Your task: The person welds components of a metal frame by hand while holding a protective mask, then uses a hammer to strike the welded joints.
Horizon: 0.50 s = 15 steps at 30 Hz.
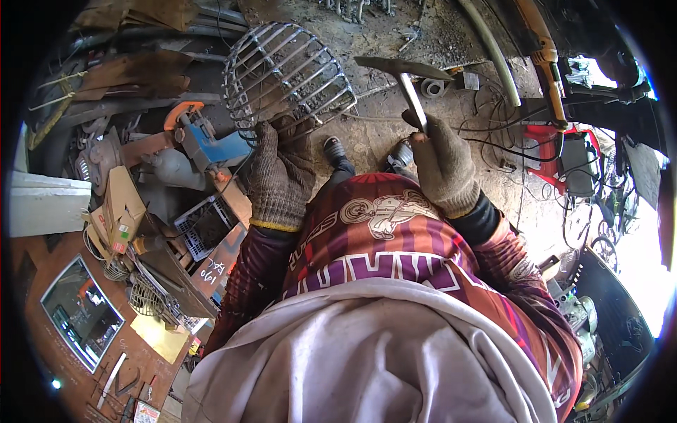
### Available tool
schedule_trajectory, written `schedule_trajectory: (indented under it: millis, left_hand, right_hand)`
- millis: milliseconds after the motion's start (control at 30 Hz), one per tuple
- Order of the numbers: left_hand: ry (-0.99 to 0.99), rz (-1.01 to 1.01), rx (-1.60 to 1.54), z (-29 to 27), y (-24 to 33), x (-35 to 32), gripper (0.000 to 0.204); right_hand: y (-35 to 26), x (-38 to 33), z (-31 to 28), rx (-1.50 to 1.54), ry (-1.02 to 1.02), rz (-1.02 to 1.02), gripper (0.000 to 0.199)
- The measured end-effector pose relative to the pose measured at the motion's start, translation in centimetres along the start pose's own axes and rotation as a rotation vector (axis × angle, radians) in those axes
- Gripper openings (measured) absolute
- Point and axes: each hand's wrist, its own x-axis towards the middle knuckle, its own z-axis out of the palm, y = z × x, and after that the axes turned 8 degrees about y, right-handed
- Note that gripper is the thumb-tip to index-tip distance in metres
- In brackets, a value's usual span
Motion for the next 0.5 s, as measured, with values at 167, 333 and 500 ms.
schedule_trajectory:
  millis: [167,333,500]
  left_hand:
    - [-0.025,0.057,0.030,0.9,-0.2,-0.4,0.026]
    - [0.035,-0.011,-0.020,0.8,0.4,-0.6,0.024]
    - [0.062,0.003,-0.023,0.9,0.2,-0.6,0.024]
  right_hand:
    - [0.2,0.1,0.7,-0.047,0.045,-0.121,0.025]
    - [-0.5,0.7,0.4,-0.027,-0.001,0.007,0.026]
    - [-0.2,1.3,1.5,-0.282,-0.055,-0.085,0.021]
